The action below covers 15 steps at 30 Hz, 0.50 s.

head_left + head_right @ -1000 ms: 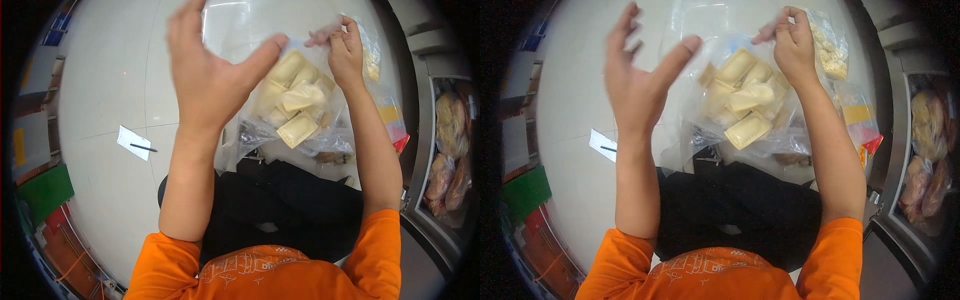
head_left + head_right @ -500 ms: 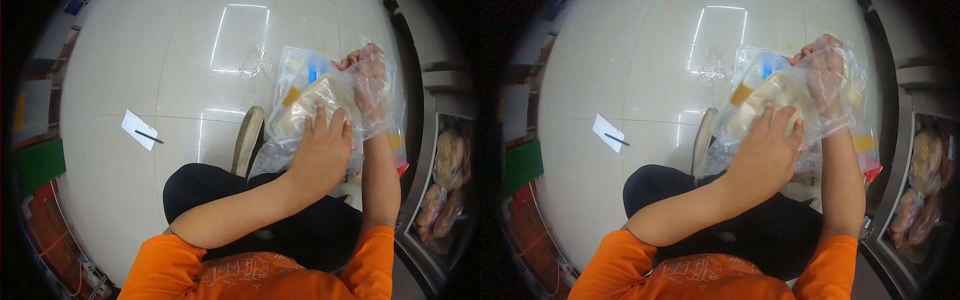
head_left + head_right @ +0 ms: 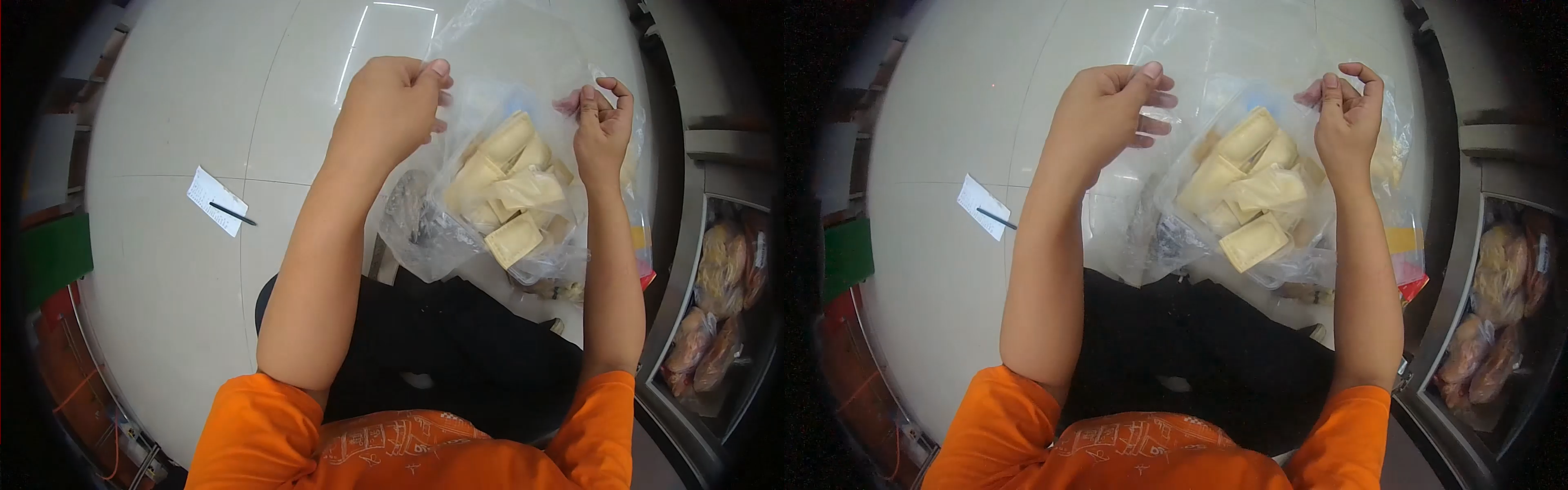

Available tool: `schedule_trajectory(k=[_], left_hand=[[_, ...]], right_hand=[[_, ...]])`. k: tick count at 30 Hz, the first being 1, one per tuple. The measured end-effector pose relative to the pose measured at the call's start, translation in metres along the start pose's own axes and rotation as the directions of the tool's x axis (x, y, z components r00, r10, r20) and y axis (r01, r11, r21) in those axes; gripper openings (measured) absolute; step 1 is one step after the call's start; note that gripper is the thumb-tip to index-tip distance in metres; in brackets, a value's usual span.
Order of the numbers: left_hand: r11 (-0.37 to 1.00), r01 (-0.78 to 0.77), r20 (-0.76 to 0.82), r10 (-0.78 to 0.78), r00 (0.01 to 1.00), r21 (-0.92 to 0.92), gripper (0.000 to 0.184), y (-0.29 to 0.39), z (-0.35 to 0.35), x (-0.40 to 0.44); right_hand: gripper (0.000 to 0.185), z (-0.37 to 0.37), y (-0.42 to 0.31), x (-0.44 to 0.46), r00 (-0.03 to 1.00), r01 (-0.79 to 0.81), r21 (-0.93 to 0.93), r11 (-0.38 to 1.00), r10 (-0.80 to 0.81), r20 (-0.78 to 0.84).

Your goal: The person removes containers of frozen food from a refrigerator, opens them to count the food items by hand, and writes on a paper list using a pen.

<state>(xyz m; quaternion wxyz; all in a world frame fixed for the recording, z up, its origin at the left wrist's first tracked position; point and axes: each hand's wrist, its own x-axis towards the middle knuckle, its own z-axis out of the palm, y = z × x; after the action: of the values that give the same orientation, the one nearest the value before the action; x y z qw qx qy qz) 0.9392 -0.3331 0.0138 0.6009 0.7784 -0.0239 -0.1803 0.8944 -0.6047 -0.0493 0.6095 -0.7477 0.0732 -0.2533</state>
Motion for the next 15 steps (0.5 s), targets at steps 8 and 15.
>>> schedule_trajectory(k=[8, 15], left_hand=[[0.983, -0.151, -0.070, 0.159, 0.985, 0.108, 0.043, -0.006, 0.014, 0.007], [0.985, -0.147, -0.057, 0.153, 0.987, 0.090, 0.043, -0.001, 0.015, 0.003]], right_hand=[[0.024, 0.017, -0.065, -0.018, 0.679, 0.686, -0.347, 0.640, -0.390, 0.622], [0.008, 0.041, -0.066, -0.020, 0.538, 0.762, -0.438, 0.476, -0.090, 0.838]])
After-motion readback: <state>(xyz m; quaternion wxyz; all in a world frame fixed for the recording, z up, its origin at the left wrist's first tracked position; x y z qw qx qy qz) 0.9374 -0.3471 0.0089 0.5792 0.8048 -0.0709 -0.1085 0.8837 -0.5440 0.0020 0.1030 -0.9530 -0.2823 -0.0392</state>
